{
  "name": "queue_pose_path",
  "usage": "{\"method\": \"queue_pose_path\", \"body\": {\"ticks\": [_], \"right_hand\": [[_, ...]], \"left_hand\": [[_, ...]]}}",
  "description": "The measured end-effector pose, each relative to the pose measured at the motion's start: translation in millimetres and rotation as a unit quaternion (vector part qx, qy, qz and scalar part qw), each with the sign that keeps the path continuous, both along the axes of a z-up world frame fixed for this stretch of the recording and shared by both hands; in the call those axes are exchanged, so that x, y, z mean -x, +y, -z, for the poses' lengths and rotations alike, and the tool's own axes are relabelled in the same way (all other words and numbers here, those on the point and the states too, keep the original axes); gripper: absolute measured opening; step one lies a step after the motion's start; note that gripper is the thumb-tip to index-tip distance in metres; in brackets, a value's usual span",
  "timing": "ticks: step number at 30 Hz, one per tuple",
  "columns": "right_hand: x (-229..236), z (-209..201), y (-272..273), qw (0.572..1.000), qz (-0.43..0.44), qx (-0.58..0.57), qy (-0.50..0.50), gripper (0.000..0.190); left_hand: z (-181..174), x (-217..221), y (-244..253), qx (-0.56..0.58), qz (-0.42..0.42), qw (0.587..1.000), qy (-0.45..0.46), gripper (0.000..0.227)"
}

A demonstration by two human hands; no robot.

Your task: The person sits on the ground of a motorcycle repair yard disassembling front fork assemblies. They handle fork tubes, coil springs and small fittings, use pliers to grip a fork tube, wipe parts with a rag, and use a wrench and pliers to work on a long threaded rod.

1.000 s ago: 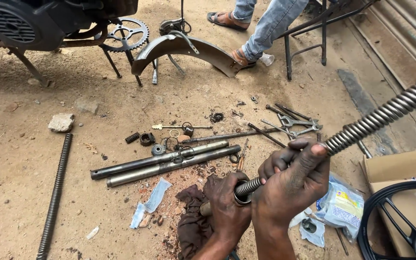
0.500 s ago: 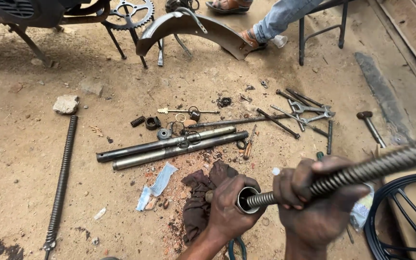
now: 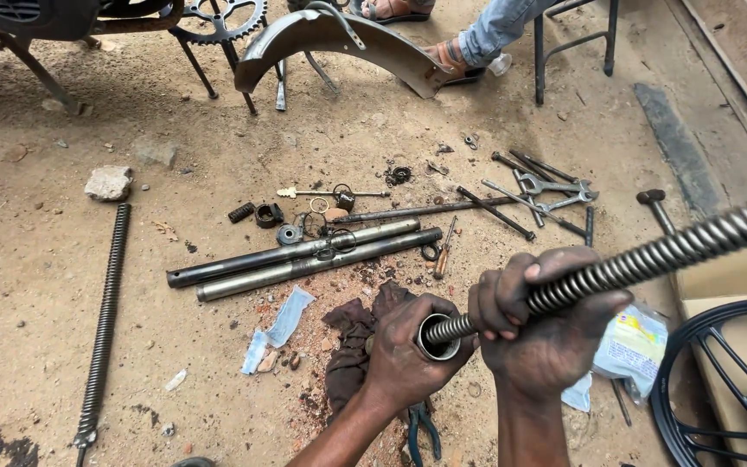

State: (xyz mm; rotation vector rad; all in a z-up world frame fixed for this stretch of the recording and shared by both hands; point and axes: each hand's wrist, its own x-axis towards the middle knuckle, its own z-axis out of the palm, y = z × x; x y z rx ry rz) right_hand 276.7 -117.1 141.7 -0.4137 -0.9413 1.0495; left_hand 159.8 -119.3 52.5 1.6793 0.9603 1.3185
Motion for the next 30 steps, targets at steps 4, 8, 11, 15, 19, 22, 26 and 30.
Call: {"method": "queue_pose_path", "body": {"ticks": [4, 8, 11, 15, 19, 22, 26, 30], "right_hand": [[-2, 13, 12, 0.998, -0.017, -0.013, -0.052, 0.057], [1, 11, 20, 0.998, -0.015, -0.029, -0.062, 0.05], [4, 8, 25, 0.996, -0.019, -0.045, -0.071, 0.046], [4, 10, 31, 0.994, -0.012, -0.064, -0.085, 0.043], [7, 4, 36, 0.993, -0.021, -0.076, -0.084, 0.041], [5, 6, 40, 0.994, 0.0, -0.07, -0.086, 0.035], [5, 5, 43, 0.996, -0.006, -0.061, -0.07, 0.032], [3, 6, 46, 0.998, -0.05, -0.043, -0.022, 0.033]], "left_hand": [[-4, 1, 3, 0.012, 0.002, 1.0, -0.004, 0.034], [-3, 0, 6, 0.021, 0.012, 1.0, -0.016, 0.034], [-2, 1, 10, 0.017, 0.009, 1.0, -0.014, 0.034], [-1, 2, 15, 0.007, 0.001, 1.0, -0.017, 0.035], [-1, 2, 17, 0.018, -0.001, 1.0, -0.015, 0.036], [2, 2, 18, 0.03, -0.004, 1.0, -0.005, 0.039], [4, 4, 20, 0.061, 0.004, 0.998, -0.009, 0.04], [0, 7, 20, 0.066, -0.005, 0.998, -0.018, 0.039]]}}
